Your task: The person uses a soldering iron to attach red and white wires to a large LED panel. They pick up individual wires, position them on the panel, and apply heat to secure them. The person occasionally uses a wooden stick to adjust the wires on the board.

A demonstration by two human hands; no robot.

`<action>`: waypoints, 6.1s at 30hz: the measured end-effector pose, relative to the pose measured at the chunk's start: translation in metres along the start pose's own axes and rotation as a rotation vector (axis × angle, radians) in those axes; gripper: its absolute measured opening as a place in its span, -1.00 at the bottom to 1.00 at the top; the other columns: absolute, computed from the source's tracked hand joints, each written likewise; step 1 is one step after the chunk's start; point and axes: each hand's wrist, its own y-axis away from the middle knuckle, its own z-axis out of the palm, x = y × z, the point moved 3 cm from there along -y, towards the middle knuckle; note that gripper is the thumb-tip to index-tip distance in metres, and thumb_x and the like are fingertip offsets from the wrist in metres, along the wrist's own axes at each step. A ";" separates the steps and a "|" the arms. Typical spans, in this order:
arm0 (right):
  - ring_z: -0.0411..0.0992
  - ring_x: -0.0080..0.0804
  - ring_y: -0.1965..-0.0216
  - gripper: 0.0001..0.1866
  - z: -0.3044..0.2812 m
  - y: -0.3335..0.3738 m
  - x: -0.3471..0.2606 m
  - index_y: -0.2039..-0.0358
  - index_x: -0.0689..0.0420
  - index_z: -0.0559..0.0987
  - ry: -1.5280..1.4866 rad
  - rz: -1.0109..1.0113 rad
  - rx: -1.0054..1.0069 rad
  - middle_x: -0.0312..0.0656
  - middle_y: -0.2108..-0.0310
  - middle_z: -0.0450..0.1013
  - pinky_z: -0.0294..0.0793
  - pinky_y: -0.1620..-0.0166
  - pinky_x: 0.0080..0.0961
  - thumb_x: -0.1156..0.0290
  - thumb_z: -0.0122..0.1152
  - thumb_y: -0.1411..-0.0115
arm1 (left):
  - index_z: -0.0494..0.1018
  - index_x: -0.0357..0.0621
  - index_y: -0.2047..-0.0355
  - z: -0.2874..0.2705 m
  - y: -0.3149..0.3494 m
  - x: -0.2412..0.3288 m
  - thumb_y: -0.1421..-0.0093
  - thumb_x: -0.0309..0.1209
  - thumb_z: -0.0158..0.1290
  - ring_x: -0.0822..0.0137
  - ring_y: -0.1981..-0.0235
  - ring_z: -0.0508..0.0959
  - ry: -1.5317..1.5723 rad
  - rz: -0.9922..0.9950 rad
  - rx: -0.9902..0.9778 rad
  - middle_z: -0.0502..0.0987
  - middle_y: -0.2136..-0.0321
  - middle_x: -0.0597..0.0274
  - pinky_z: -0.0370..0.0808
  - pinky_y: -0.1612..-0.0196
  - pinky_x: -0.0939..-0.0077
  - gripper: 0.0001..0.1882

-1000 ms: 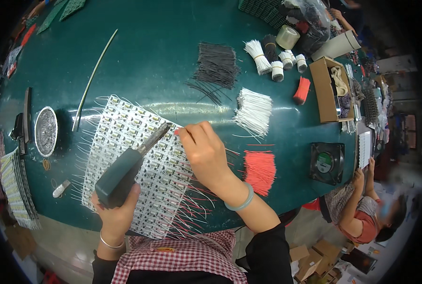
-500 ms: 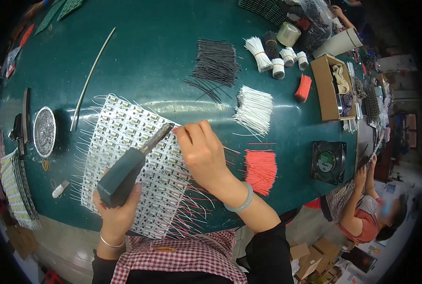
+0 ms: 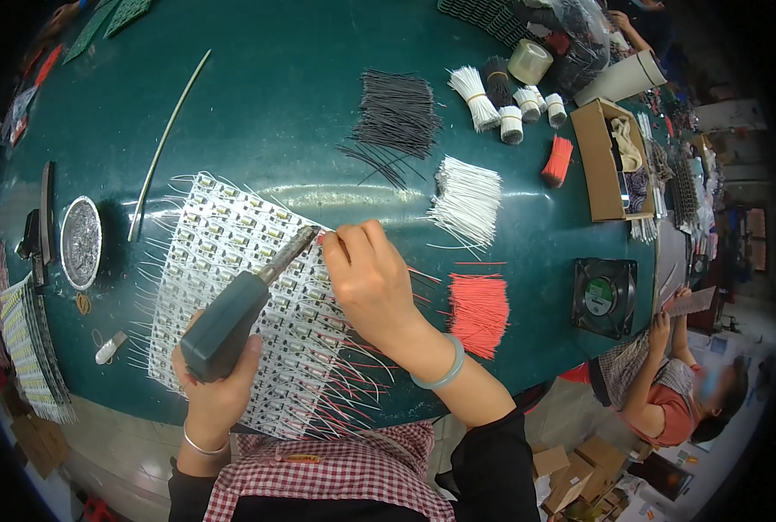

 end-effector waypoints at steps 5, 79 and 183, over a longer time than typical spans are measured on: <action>0.43 -0.20 0.26 -0.71 0.000 0.000 0.001 0.27 0.35 0.58 -0.001 -0.005 0.007 -0.09 0.29 0.45 0.50 0.30 -0.41 0.62 0.24 0.09 | 0.58 -0.32 0.35 -0.005 -0.002 0.007 -0.01 -0.64 0.25 0.32 0.53 0.54 -0.065 0.041 -0.004 0.54 0.42 0.12 0.43 0.46 0.48 -0.84; 0.42 -0.17 0.25 -0.64 -0.005 0.012 -0.014 0.18 0.36 0.58 -0.060 0.008 -0.003 -0.08 0.28 0.45 0.49 0.26 -0.39 0.61 0.25 0.07 | 0.59 -0.37 0.30 -0.016 0.023 0.000 0.04 -0.65 0.26 0.18 0.41 0.60 -0.015 -0.020 0.046 0.59 0.33 -0.02 0.53 0.33 0.42 -0.77; 0.41 -0.17 0.26 -0.62 -0.007 0.033 -0.046 0.13 0.32 0.56 -0.150 -0.022 -0.001 -0.12 0.26 0.44 0.46 0.27 -0.34 0.60 0.22 0.05 | 0.60 -0.39 0.30 -0.041 0.057 0.002 0.05 -0.66 0.25 0.13 0.38 0.62 -0.110 -0.005 0.025 0.60 0.33 -0.04 0.54 0.29 0.39 -0.76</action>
